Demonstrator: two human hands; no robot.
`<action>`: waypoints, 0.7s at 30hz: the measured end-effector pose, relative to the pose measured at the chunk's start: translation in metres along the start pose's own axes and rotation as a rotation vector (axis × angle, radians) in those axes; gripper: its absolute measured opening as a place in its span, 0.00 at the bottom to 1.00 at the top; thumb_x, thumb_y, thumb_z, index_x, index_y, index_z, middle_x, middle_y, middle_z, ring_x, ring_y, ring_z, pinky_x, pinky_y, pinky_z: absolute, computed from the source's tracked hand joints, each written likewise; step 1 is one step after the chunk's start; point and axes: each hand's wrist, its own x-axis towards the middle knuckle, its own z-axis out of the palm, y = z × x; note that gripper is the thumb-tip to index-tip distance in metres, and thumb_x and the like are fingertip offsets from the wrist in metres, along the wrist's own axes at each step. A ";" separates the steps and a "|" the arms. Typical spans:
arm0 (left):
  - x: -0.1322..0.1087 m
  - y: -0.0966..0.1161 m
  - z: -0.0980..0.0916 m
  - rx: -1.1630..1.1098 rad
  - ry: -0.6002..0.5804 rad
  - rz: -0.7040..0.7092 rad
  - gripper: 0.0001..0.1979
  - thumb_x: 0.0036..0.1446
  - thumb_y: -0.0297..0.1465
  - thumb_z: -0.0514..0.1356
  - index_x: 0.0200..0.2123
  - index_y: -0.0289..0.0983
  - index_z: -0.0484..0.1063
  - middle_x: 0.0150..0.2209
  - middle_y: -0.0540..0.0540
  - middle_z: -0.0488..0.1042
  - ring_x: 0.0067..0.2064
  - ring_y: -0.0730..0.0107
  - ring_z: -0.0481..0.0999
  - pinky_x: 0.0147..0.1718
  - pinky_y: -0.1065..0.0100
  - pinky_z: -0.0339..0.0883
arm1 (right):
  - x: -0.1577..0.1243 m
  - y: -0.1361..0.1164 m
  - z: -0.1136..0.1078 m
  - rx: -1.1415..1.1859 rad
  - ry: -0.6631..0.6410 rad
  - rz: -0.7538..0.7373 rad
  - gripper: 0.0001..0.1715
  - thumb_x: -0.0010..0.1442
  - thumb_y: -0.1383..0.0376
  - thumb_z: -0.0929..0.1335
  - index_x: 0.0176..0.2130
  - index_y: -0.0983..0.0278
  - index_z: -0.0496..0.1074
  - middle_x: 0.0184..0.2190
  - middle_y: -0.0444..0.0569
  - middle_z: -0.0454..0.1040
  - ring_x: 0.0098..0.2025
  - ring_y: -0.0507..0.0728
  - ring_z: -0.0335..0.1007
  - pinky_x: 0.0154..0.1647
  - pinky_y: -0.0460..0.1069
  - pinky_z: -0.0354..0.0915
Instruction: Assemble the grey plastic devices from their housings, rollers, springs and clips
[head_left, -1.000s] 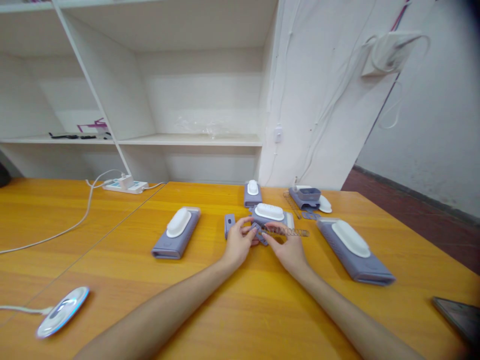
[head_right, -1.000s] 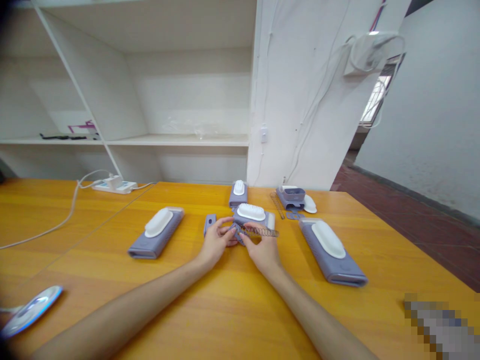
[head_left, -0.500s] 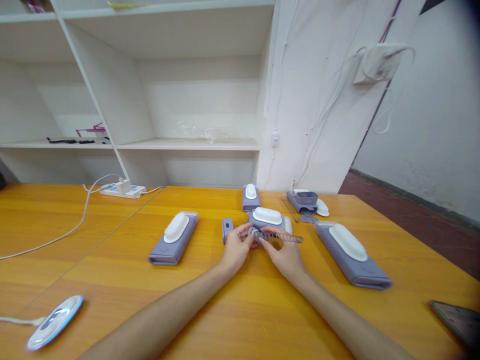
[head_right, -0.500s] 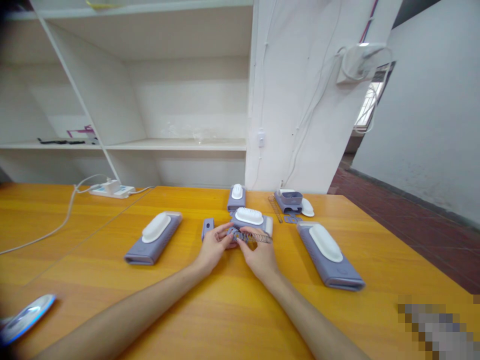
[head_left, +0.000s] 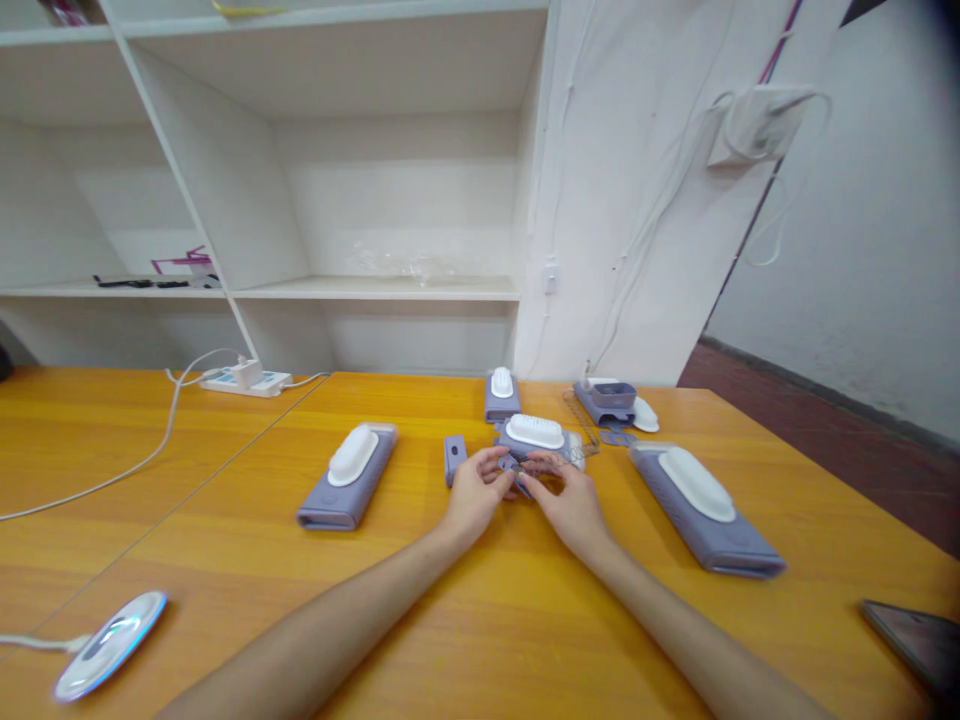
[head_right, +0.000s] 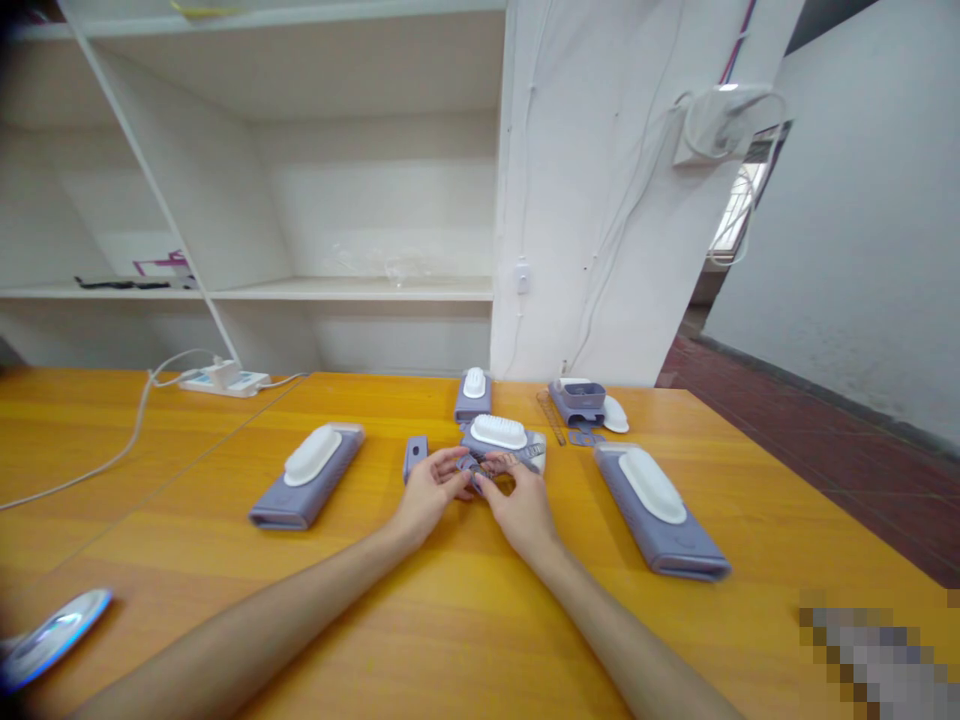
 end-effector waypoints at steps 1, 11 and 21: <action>-0.001 0.001 0.000 0.004 0.000 -0.001 0.26 0.44 0.33 0.66 0.46 0.30 0.66 0.33 0.43 0.74 0.29 0.71 0.74 0.28 0.69 0.71 | 0.000 0.001 0.000 0.037 0.001 0.025 0.14 0.53 0.61 0.69 0.40 0.64 0.70 0.36 0.51 0.77 0.39 0.58 0.74 0.44 0.55 0.68; -0.003 0.005 0.001 -0.015 -0.060 0.018 0.31 0.42 0.34 0.68 0.50 0.30 0.66 0.40 0.37 0.75 0.33 0.67 0.75 0.31 0.67 0.71 | -0.001 0.000 0.000 0.124 0.030 0.027 0.16 0.52 0.59 0.70 0.40 0.65 0.70 0.35 0.53 0.77 0.39 0.60 0.74 0.44 0.56 0.69; -0.004 0.007 0.000 -0.084 -0.089 -0.014 0.34 0.41 0.34 0.69 0.51 0.29 0.65 0.44 0.33 0.74 0.39 0.61 0.76 0.35 0.65 0.71 | -0.001 0.001 0.000 0.147 0.042 0.046 0.16 0.52 0.60 0.70 0.40 0.65 0.69 0.36 0.53 0.77 0.39 0.60 0.75 0.43 0.56 0.70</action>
